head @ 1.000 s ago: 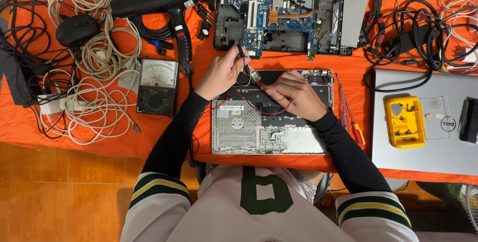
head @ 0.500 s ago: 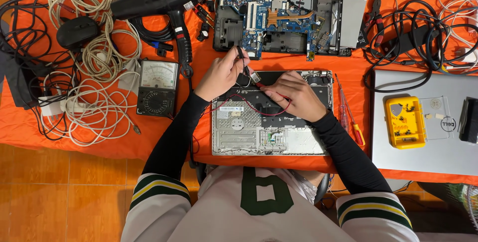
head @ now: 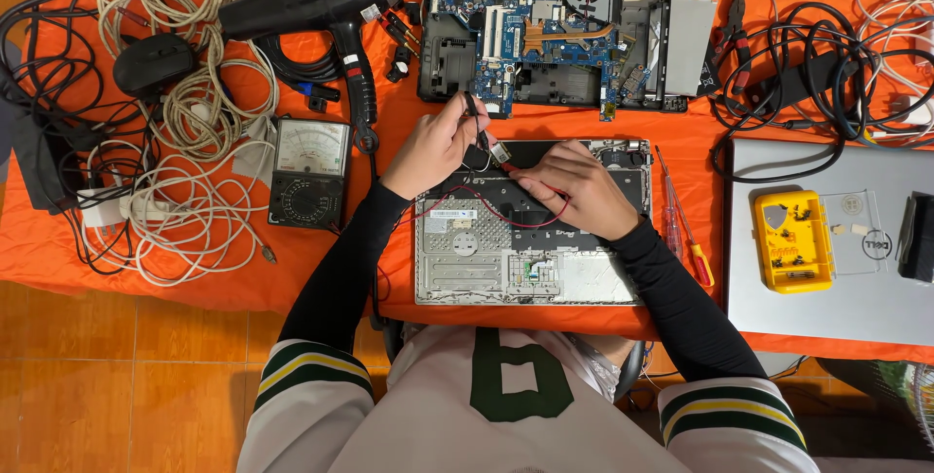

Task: Inspecting and repairing internal components of a laptop using tools.

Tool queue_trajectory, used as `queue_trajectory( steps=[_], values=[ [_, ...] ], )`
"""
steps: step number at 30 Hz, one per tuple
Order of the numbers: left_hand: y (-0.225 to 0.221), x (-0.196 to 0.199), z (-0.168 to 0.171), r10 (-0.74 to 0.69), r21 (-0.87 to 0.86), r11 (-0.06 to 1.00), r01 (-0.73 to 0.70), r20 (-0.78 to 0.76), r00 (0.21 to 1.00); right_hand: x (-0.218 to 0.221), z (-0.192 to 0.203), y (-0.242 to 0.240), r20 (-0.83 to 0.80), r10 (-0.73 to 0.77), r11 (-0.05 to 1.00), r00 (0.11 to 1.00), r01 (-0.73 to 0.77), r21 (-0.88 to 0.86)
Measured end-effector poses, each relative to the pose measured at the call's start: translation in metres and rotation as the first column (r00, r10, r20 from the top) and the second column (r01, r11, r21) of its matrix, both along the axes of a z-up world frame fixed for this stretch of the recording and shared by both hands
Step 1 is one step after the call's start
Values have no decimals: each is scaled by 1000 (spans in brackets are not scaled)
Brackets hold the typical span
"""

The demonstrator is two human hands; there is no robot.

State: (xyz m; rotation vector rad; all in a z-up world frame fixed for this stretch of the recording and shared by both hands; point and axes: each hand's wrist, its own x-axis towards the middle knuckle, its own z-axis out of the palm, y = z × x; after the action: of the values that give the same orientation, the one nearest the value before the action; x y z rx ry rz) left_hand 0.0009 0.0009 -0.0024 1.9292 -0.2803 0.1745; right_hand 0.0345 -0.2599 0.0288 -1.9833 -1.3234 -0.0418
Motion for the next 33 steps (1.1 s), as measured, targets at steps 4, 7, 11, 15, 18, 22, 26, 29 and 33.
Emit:
queue_trajectory(
  steps=[4, 7, 11, 15, 18, 22, 26, 29, 33],
  values=[
    [0, 0, -1, 20, 20, 1000, -20, 10, 1000, 0, 2, 1, 1, 6, 1000, 1000, -6, 9],
    [0, 0, -1, 19, 20, 1000, -19, 2, 1000, -1, 0, 1, -4, 1, 1000, 1000, -1, 5],
    [0, 0, -1, 20, 21, 1000, -20, 2, 1000, -1, 0, 0, 8, 1, 1000, 1000, -1, 6],
    [0, 0, -2, 14, 19, 1000, -14, 7, 1000, 0, 0, 0, 5, -1, 1000, 1000, 1, 3],
    [1, 0, -1, 14, 20, 1000, -14, 4, 1000, 0, -1, 0, 3, 2, 1000, 1000, -2, 0],
    [0, 0, 0, 16, 13, 1000, -16, 2, 1000, 0, 0, 0, 7, -3, 1000, 1000, 3, -3],
    [-1, 0, 1, 22, 17, 1000, -22, -6, 1000, 0, -2, 0, 9, -8, 1000, 1000, 8, 3],
    [0, -1, 4, 24, 34, 999, -24, 2, 1000, 0, 2, 1, 5, 4, 1000, 1000, -4, 16],
    [1, 2, 2, 10, 5, 1000, -10, -34, 999, 2, 1, 0, -10, 0, 1000, 1000, 0, -7]
  ],
)
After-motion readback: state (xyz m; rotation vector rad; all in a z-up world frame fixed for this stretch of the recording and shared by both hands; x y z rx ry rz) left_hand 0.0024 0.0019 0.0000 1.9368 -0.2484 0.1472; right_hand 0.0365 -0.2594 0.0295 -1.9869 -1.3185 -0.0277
